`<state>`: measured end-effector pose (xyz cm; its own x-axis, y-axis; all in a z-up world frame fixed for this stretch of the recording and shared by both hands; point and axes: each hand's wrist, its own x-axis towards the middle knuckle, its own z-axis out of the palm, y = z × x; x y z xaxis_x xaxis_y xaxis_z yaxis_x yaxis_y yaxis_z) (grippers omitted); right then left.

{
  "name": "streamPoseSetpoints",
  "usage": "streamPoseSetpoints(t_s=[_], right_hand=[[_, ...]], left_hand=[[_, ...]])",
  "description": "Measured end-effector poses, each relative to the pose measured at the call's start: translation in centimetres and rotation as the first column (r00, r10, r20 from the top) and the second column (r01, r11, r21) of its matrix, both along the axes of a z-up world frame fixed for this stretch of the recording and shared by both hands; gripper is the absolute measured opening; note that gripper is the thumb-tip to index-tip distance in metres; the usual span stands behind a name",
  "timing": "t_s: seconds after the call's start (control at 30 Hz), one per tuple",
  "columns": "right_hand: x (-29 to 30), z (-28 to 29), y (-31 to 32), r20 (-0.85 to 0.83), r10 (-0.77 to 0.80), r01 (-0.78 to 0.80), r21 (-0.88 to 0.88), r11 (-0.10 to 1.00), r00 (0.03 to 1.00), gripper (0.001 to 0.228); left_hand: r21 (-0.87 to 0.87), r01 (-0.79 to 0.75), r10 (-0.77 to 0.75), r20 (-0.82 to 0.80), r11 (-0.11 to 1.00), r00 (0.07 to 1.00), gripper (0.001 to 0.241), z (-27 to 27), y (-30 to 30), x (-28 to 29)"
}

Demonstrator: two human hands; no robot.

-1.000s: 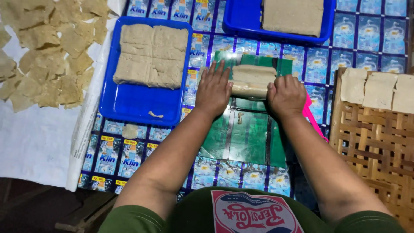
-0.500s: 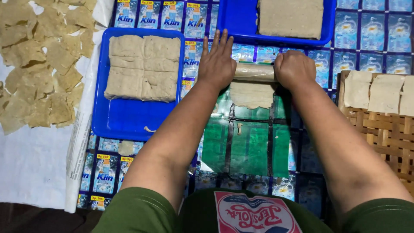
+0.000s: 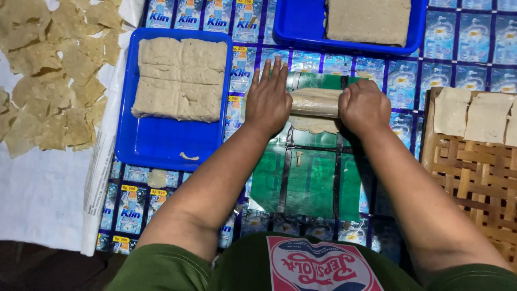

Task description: Preparing and folding pieces of dough on a mat.

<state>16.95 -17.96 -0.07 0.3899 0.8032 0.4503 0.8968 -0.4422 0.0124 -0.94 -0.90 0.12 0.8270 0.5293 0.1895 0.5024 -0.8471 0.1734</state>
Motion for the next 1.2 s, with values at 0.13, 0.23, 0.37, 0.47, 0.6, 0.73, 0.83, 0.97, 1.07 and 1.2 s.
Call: streamPoseSetpoints(t_s=[0.13, 0.23, 0.37, 0.47, 0.6, 0.73, 0.83, 0.97, 1.07, 1.2], right_hand=[[0.5, 0.2, 0.1, -0.259, -0.061, 0.011, -0.193, 0.981, 0.964, 0.033], [-0.4, 0.1, -0.6, -0.218, -0.011, -0.02, -0.14, 0.99, 0.976, 0.051], [-1.5, 0.0, -1.8, -0.109, 0.014, -0.03, -0.15, 0.988, 0.994, 0.05], [-3.0, 0.9, -2.8, -0.177, 0.002, -0.033, -0.174, 0.984, 0.984, 0.05], [-4.2, -0.3, -4.9, -0.144, 0.013, -0.035, -0.151, 0.988, 0.99, 0.052], [-4.9, -2.2, -7.2, -0.174, 0.117, -0.136, -0.104, 0.985, 0.978, 0.066], [-6.3, -2.1, -8.8, -0.171, 0.139, -0.154, -0.073, 0.985, 0.975, 0.066], [-9.3, -1.4, -11.7, -0.123, 0.155, -0.161, -0.045, 0.986, 0.98, 0.064], [-11.0, -0.8, -12.5, -0.087, 0.185, -0.186, 0.003, 0.983, 0.979, 0.064], [-8.8, -1.4, -10.8, -0.095, 0.186, -0.184, 0.028, 0.982, 0.978, 0.069]], left_hand=[[-0.139, -0.057, 0.035, -0.154, 0.989, 0.987, 0.075, 0.1, 1.5, 1.2], [-0.113, -0.053, 0.032, -0.186, 0.992, 0.982, 0.079, 0.5, 1.4, 0.8], [-0.038, -0.016, 0.013, -0.081, 0.999, 0.997, 0.068, -0.8, 0.1, -0.5], [-0.012, 0.022, -0.022, 0.034, 1.0, 0.999, 0.061, -0.7, -0.9, -2.0], [-0.021, 0.013, -0.013, 0.035, 1.0, 0.999, 0.057, 0.4, -2.7, -4.1], [-0.092, 0.049, -0.053, -0.037, 0.995, 0.998, 0.058, 0.2, -4.1, -6.3], [-0.086, 0.067, -0.067, 0.001, 0.994, 0.998, 0.056, -0.1, -5.5, -7.8], [-0.115, 0.06, -0.065, -0.034, 0.992, 0.997, 0.058, 0.6, -8.3, -10.4], [-0.151, 0.049, -0.055, -0.039, 0.987, 0.998, 0.06, 1.3, -9.8, -12.1], [-0.141, 0.031, -0.035, -0.024, 0.989, 0.999, 0.059, 0.3, -8.0, -9.8]])
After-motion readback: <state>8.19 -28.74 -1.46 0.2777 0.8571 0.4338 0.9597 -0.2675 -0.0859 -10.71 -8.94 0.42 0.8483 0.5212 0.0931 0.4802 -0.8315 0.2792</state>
